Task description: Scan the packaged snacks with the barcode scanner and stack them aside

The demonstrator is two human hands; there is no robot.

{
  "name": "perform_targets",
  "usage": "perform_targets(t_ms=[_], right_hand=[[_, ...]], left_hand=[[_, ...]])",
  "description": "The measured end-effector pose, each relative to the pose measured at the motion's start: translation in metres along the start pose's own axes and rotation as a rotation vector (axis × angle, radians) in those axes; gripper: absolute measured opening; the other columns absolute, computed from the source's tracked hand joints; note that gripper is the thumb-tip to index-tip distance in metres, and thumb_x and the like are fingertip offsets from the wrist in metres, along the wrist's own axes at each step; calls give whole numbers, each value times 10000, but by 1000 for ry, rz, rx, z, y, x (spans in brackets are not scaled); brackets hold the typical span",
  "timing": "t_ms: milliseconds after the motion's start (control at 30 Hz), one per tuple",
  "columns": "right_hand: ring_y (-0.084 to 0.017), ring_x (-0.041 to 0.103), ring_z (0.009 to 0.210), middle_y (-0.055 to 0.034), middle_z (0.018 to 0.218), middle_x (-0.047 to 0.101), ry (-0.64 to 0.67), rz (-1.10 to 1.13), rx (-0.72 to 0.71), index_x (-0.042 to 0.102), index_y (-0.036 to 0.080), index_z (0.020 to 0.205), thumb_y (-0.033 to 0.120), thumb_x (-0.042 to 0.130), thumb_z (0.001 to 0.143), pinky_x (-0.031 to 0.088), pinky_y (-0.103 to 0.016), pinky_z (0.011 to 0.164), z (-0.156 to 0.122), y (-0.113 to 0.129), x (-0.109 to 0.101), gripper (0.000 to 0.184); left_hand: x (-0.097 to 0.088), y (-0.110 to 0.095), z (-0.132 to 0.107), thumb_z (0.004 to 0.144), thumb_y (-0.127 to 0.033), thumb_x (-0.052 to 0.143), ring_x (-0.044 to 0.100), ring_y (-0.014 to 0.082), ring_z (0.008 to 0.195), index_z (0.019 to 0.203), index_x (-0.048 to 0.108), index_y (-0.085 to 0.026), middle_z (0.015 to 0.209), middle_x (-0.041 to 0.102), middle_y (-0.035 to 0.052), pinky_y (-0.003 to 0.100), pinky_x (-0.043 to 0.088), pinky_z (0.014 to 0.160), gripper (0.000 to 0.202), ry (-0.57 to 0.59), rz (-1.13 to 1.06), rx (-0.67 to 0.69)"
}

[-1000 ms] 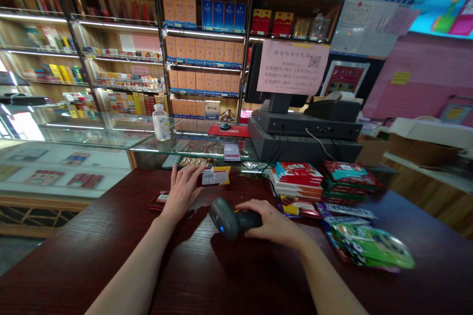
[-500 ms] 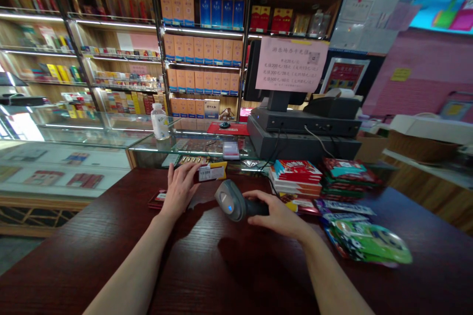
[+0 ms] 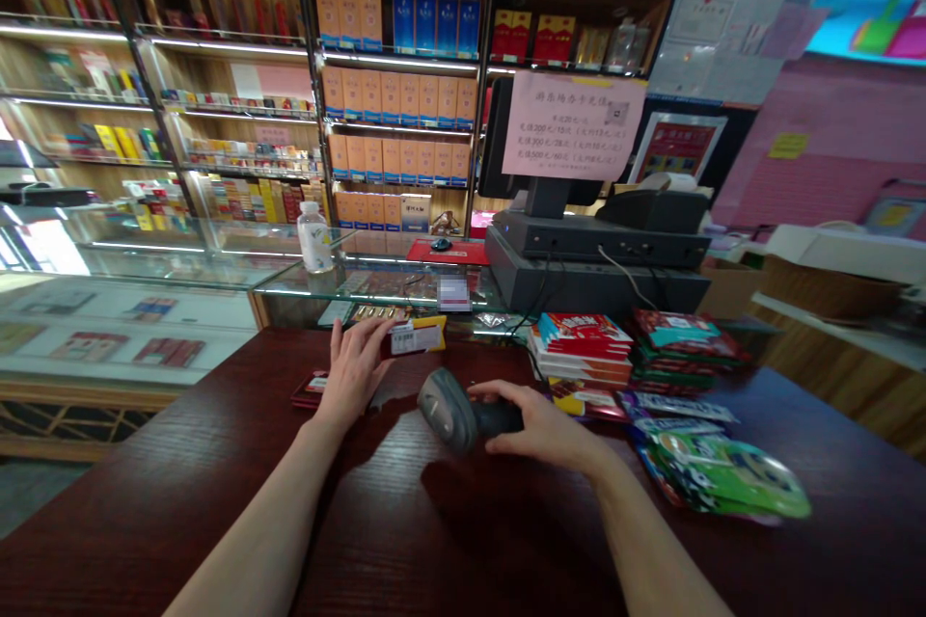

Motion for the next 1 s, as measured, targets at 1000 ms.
perform_targets(t_ms=[1000], right_hand=[[-219,660,848,-84,1068,722,-565,351,100,612,199,1272,447,577,827,515,-342,734,43,-51,15,510]], left_hand=[[3,-33,5,914,-251,589,491,238,1313,1517,290,-276,1359,523,99,551,226,1222,673,121,-271,202]])
Point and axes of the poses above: each hand's wrist, its own z-axis towards the middle knuckle, its own x-axis out of the palm, y = z × x, the point moved 2 cm from there along z, towards the middle knuckle
